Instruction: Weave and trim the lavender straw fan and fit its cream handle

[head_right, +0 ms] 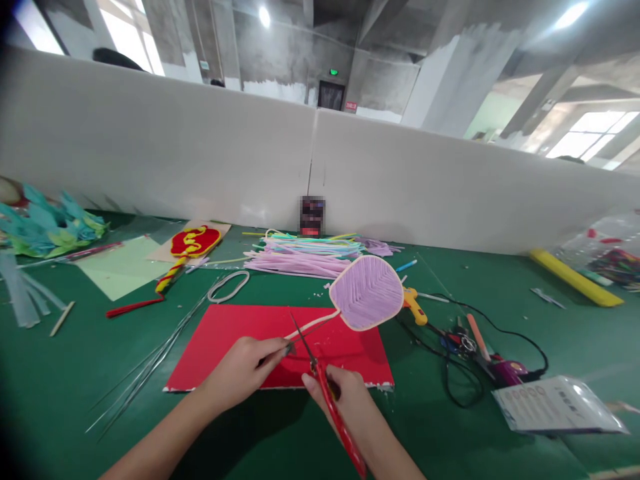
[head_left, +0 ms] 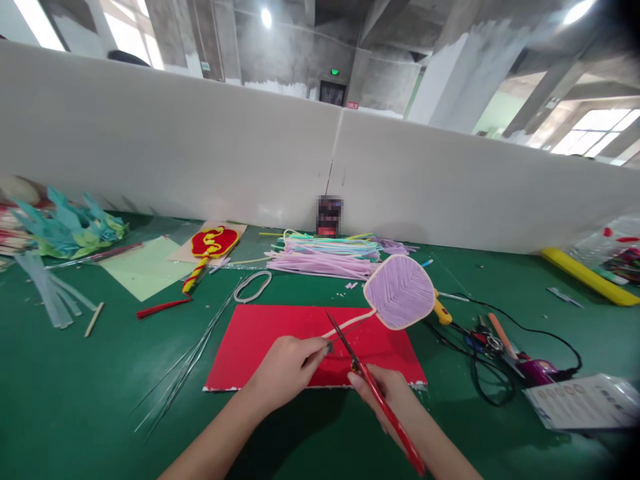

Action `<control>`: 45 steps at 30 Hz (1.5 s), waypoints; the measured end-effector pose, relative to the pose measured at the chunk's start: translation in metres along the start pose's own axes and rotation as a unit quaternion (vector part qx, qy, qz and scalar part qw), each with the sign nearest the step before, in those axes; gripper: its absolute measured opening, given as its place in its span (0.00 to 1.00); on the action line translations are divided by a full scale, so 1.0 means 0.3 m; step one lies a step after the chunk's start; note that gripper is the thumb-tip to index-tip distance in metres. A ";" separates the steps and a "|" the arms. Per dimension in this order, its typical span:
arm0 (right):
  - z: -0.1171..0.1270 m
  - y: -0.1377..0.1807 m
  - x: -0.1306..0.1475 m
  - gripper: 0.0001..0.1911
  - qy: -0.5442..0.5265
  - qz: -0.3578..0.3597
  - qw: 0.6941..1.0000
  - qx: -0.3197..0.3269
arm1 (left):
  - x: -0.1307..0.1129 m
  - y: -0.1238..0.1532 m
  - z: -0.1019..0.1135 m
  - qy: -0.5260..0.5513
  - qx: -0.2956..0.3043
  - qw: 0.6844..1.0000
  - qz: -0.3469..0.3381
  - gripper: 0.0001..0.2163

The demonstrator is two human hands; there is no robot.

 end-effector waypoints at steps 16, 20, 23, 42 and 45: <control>0.026 0.043 -0.005 0.21 0.087 -0.047 0.995 0.030 | -0.004 0.006 -0.005 -0.024 -0.014 1.000 0.003 0.13; 0.021 0.039 0.030 0.19 0.143 -0.074 0.985 0.067 | -0.006 0.007 0.000 -0.014 -0.009 1.000 0.010 0.12; -0.003 0.027 0.021 0.16 0.107 -0.109 0.985 0.078 | -0.002 0.009 0.010 -0.002 -0.004 1.000 0.013 0.13; -0.030 -0.020 0.034 0.28 0.013 -0.063 0.989 0.133 | 0.050 -0.022 0.029 -0.004 0.020 0.999 0.031 0.12; -0.026 -0.029 0.039 0.26 0.015 -0.072 0.988 0.136 | 0.058 -0.029 0.030 0.002 0.023 0.999 0.035 0.13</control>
Point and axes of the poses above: each hand's wrist, its own y-axis away from the middle knuckle, its own z-axis out of the back of the hand, x = y × z, the point moved 3 cm from there along -y, towards the middle knuckle, and after that the axes turned 13 degrees about z, right-handed, at the moved point
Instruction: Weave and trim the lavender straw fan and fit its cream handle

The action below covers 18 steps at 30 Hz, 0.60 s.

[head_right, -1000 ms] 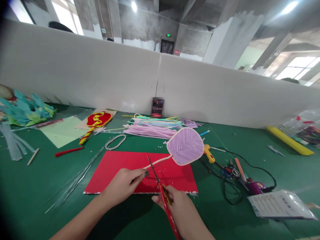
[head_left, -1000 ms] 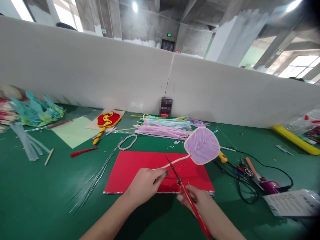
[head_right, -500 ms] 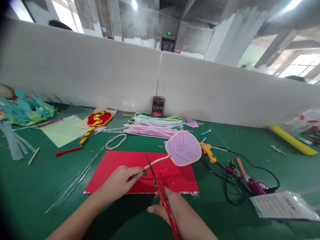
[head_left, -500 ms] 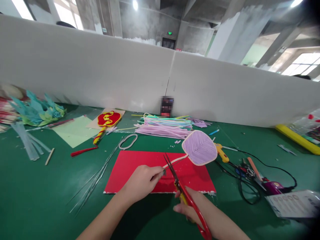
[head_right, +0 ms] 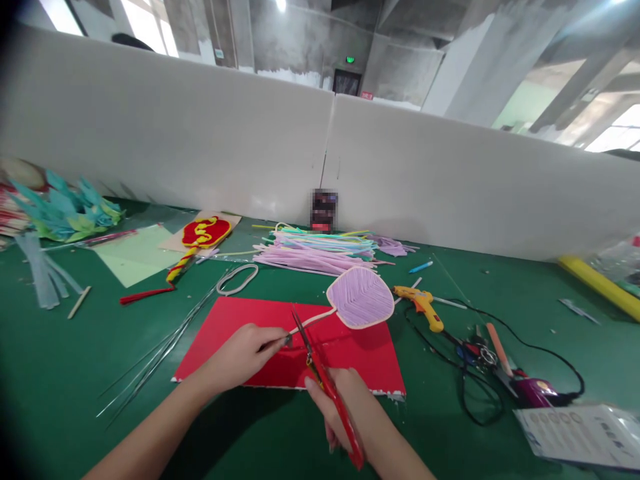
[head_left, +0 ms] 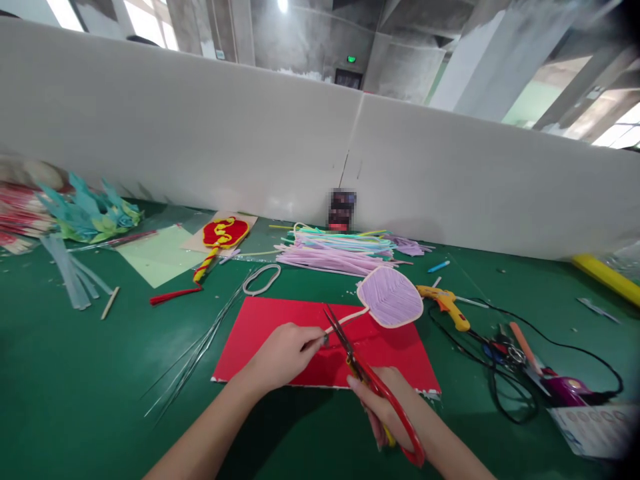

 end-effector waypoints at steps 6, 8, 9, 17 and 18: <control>-0.007 -0.004 -0.005 0.24 -0.015 -0.014 1.000 -0.001 | 0.012 -0.009 -0.005 0.031 0.024 0.999 0.007 0.13; -0.009 -0.003 -0.006 0.23 -0.018 -0.017 1.000 -0.001 | 0.014 -0.011 -0.007 0.040 0.024 0.999 0.008 0.13; -0.010 -0.003 -0.008 0.23 -0.018 -0.017 1.000 -0.003 | 0.014 -0.011 -0.008 0.044 0.024 0.999 0.008 0.13; -0.018 -0.009 -0.026 0.22 -0.024 0.006 1.000 -0.013 | 0.010 -0.008 -0.007 0.063 0.028 0.998 0.008 0.14; -0.018 -0.009 -0.026 0.23 -0.027 0.007 1.000 -0.014 | 0.010 -0.008 -0.007 0.064 0.028 0.997 0.009 0.14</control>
Point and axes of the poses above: each hand's wrist, its own y-axis away from the middle knuckle, its own z-axis out of the back of the hand, x = y × z, the point moved 3 cm from there along -y, towards the middle knuckle, and after that the axes turned 13 degrees about z, right-handed, at the moved point
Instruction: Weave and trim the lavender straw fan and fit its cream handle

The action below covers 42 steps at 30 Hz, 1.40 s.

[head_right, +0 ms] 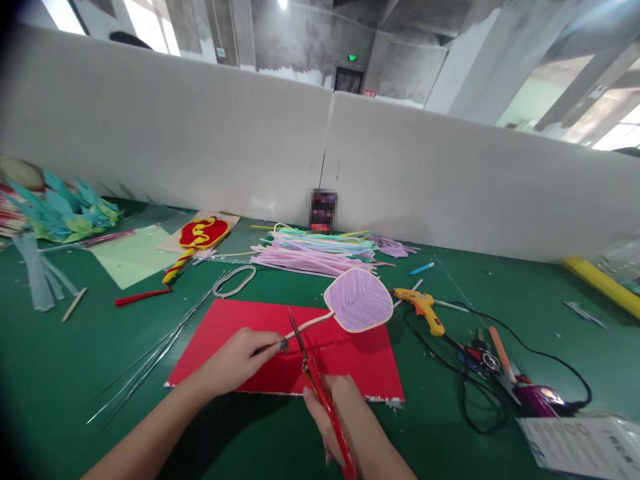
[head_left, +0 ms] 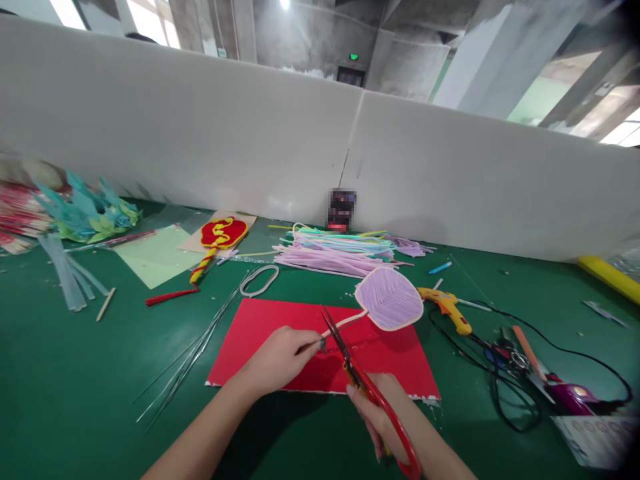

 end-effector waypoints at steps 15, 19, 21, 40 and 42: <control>-0.007 0.000 -0.033 0.21 -0.008 -0.021 1.000 -0.012 | -0.006 0.000 0.004 0.022 0.009 1.000 0.004 0.15; -0.005 -0.003 -0.042 0.20 0.005 -0.024 0.999 -0.025 | -0.007 0.000 0.005 0.028 0.014 1.000 0.003 0.14; -0.004 -0.003 -0.037 0.20 0.001 -0.014 1.000 -0.026 | -0.007 0.001 0.004 0.024 0.013 1.000 0.003 0.14; -0.005 0.006 -0.009 0.20 0.020 0.001 1.000 -0.021 | -0.010 0.010 0.003 -0.115 -0.032 0.993 -0.021 0.14; -0.004 0.007 -0.003 0.20 0.039 0.005 0.999 -0.016 | -0.014 0.015 0.008 -0.175 -0.045 0.983 -0.021 0.14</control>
Point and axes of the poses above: each hand's wrist, its own y-axis away from the middle knuckle, its own z-axis out of the back of the hand, x = y × z, the point moved 3 cm from there along -y, towards the middle knuckle, and after that the axes turned 13 degrees about z, right-handed, at the moved point
